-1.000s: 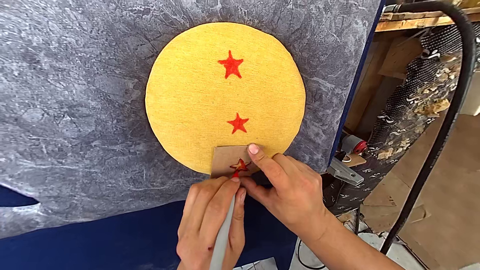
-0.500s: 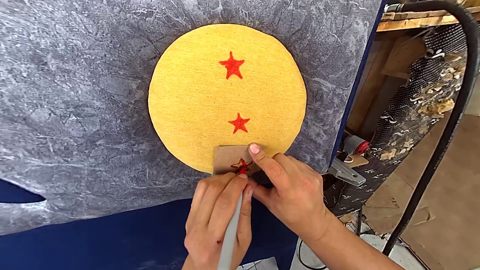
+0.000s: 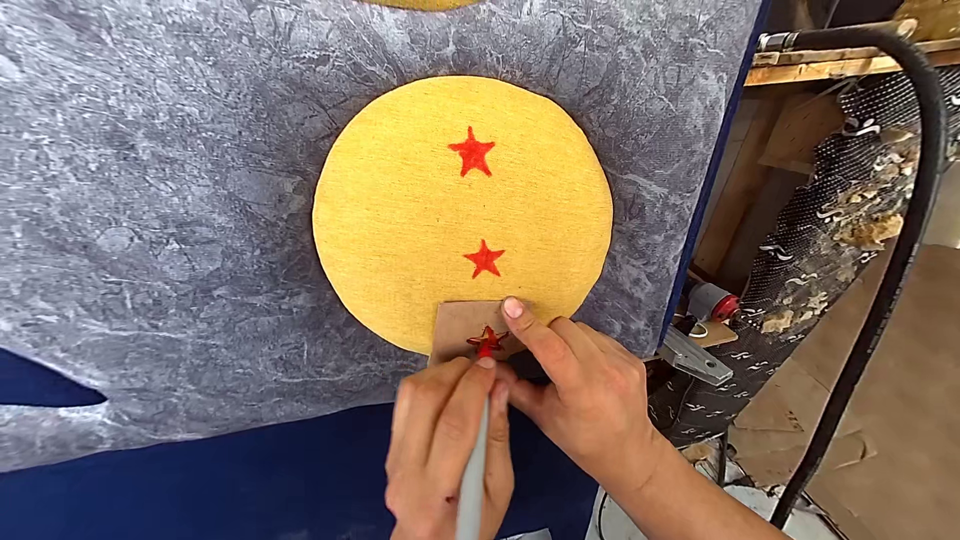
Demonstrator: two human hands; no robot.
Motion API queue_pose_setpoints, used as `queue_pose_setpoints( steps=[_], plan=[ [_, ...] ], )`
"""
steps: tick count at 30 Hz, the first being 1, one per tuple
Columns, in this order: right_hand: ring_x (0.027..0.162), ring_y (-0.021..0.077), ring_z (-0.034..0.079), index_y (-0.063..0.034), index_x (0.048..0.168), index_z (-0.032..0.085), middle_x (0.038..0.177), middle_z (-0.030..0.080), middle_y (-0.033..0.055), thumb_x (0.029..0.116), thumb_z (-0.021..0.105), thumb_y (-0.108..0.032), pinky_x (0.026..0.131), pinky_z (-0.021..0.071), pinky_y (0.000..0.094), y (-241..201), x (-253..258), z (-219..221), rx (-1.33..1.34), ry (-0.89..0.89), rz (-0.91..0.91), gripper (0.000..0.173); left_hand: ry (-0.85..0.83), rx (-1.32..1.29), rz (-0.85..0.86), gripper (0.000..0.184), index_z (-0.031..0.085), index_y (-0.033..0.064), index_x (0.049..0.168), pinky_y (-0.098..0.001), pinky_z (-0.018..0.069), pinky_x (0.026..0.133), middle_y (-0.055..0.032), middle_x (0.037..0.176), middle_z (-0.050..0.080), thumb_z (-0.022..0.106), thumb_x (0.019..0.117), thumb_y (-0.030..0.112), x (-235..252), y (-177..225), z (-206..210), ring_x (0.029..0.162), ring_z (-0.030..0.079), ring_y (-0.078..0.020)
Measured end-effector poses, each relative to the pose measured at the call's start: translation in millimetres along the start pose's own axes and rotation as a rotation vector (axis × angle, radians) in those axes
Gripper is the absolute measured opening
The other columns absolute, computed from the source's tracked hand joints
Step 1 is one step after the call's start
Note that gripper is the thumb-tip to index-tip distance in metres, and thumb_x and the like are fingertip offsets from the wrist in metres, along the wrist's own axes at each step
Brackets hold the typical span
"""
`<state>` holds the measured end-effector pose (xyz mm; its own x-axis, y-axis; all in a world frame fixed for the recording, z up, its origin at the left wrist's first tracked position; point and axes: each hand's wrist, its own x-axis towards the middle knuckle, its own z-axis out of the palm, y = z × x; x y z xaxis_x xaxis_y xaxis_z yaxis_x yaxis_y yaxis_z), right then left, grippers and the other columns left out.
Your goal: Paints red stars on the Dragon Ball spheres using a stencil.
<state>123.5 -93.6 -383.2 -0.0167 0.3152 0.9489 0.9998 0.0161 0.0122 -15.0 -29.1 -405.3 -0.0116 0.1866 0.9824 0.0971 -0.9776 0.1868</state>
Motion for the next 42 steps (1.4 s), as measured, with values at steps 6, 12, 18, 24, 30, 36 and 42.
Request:
queue_pose_setpoints(
  steps=[6,12,18,24,30,36,42],
  plan=[
    [0.057,0.0123,0.052,-0.0247,0.133,0.070,0.068,0.053,-0.0021,0.0904,0.074,-0.048,0.049,0.0410,0.0268,1,1,0,-0.007,0.007,-0.001,0.049,0.087,-0.015,-0.091,0.018,0.071,0.0124,0.115,-0.0240,0.0555,0.083,-0.0020,0.102,0.067,0.064,0.1023,0.024,-8,6,10,0.097,0.066,-0.0105],
    [0.058,0.0118,0.052,-0.0234,0.131,0.072,0.068,0.053,-0.0023,0.0891,0.076,-0.048,0.050,0.0410,0.0264,1,1,1,-0.009,0.015,-0.002,0.048,0.131,-0.040,-0.116,0.018,0.072,0.0127,0.114,-0.0236,0.0555,0.084,-0.0012,0.103,0.068,0.064,0.1019,0.023,-10,6,13,0.098,0.066,-0.0103],
    [0.058,0.0128,0.052,-0.0248,0.135,0.068,0.069,0.053,-0.0017,0.0945,0.068,-0.040,0.049,0.0411,0.0279,1,0,0,0.008,-0.003,0.008,0.043,0.128,-0.065,-0.096,0.016,0.072,0.0116,0.112,-0.0252,0.0558,0.082,-0.0018,0.100,0.068,0.064,0.1015,0.021,-10,14,24,0.096,0.066,-0.0114],
    [0.058,0.0122,0.052,-0.0236,0.131,0.071,0.069,0.054,-0.0020,0.0901,0.075,-0.046,0.050,0.0415,0.0266,1,1,1,0.001,0.020,-0.001,0.047,0.153,-0.033,-0.124,0.018,0.072,0.0123,0.114,-0.0234,0.0546,0.083,-0.0009,0.102,0.067,0.063,0.1025,0.023,-9,12,17,0.097,0.065,-0.0097],
    [0.058,0.0124,0.053,-0.0240,0.131,0.071,0.069,0.055,-0.0017,0.0916,0.073,-0.046,0.050,0.0423,0.0275,0,0,0,0.000,0.010,0.010,0.046,0.140,-0.048,-0.138,0.018,0.073,0.0131,0.114,-0.0243,0.0554,0.084,-0.0008,0.102,0.068,0.064,0.1021,0.023,-10,12,19,0.098,0.066,-0.0101],
    [0.059,0.0130,0.053,-0.0252,0.136,0.067,0.070,0.054,-0.0017,0.0970,0.065,-0.039,0.050,0.0415,0.0279,1,-1,-1,0.007,-0.012,0.013,0.041,0.159,-0.094,-0.143,0.017,0.073,0.0103,0.111,-0.0248,0.0570,0.082,-0.0017,0.100,0.070,0.064,0.1015,0.022,-9,20,29,0.095,0.067,-0.0106],
    [0.058,0.0116,0.053,-0.0242,0.130,0.071,0.069,0.054,-0.0025,0.0893,0.076,-0.048,0.050,0.0427,0.0264,0,2,1,-0.001,0.021,0.006,0.047,0.154,-0.091,-0.173,0.018,0.073,0.0109,0.111,-0.0224,0.0562,0.082,0.0001,0.099,0.070,0.064,0.1021,0.024,-5,12,16,0.095,0.067,-0.0083]
  ],
)
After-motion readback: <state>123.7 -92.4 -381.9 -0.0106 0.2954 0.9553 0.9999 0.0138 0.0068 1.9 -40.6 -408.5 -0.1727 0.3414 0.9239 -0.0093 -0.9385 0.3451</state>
